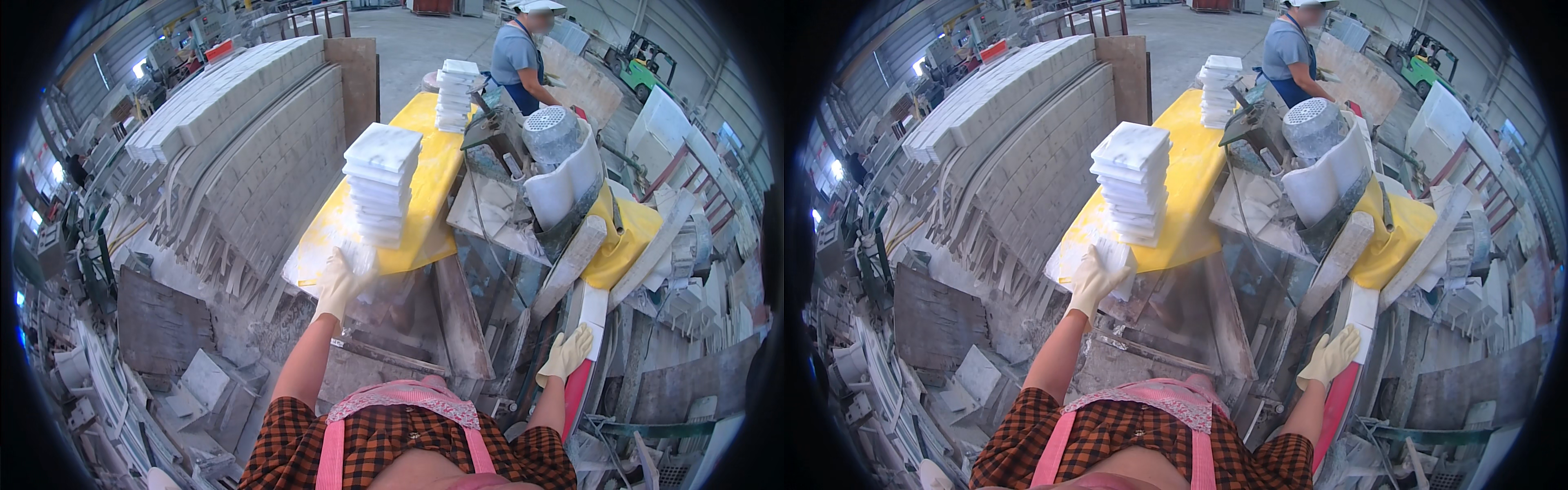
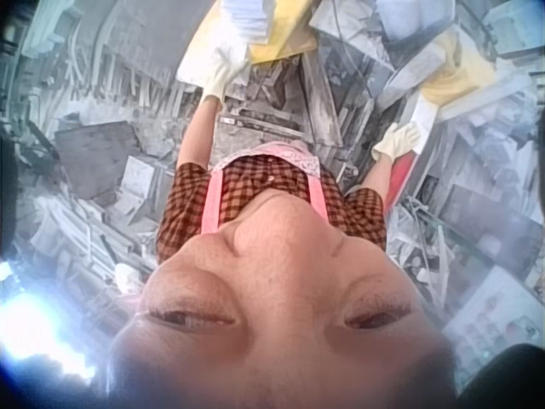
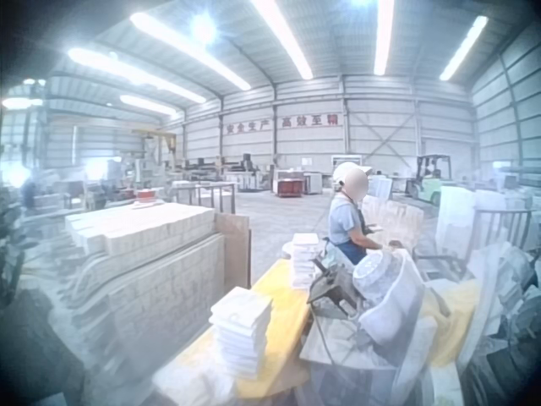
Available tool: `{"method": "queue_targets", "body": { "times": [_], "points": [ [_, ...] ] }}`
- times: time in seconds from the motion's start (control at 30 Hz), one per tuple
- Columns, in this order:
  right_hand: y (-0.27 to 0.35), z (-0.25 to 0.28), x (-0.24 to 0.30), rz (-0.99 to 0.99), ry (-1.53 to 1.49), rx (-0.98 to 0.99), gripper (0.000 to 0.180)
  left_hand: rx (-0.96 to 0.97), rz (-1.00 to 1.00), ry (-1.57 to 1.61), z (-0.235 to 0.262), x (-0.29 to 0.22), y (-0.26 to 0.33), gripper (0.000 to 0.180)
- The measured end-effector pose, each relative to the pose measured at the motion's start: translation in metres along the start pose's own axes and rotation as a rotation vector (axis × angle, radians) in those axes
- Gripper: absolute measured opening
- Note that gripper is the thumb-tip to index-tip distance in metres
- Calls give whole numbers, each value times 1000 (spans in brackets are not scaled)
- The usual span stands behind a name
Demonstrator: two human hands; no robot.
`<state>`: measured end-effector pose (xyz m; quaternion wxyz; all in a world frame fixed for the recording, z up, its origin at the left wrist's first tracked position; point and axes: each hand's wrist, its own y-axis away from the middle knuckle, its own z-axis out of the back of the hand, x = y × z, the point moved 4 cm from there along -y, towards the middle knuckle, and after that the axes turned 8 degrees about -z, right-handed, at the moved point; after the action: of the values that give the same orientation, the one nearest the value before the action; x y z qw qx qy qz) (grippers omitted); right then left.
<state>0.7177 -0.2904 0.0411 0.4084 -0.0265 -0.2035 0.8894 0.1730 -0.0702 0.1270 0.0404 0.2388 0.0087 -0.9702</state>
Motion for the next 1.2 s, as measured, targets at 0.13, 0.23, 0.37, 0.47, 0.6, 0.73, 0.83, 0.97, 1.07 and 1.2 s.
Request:
{"method": "queue_targets", "body": {
  "times": [0.13,0.23,0.37,0.47,0.6,0.73,0.83,0.97,1.07,1.2],
  "points": [
    [3,2,0,14,-16,-29,66,8,-13,4,0,1,0,112],
    [5,4,-1,34,-19,-61,66,11,-23,-24,1,1,0,113],
    [7,3,-1,24,-14,-61,65,17,-15,11,3,0,1,114],
    [7,2,-2,6,0,-32,66,7,-15,8,5,-2,2,114],
    [10,2,-4,-18,28,21,67,3,-9,16,6,-4,3,113],
    [12,4,-4,-19,37,11,68,6,-6,19,5,-3,3,112],
    [13,5,-3,-34,42,26,68,5,1,5,4,-1,2,111],
    [15,7,-3,-38,46,45,69,-14,-18,-10,1,1,0,110],
    [17,8,-3,-42,44,54,69,-27,-17,8,0,1,1,109],
    [20,10,-4,-33,47,38,70,4,-21,7,0,2,1,115]
  ]
}}
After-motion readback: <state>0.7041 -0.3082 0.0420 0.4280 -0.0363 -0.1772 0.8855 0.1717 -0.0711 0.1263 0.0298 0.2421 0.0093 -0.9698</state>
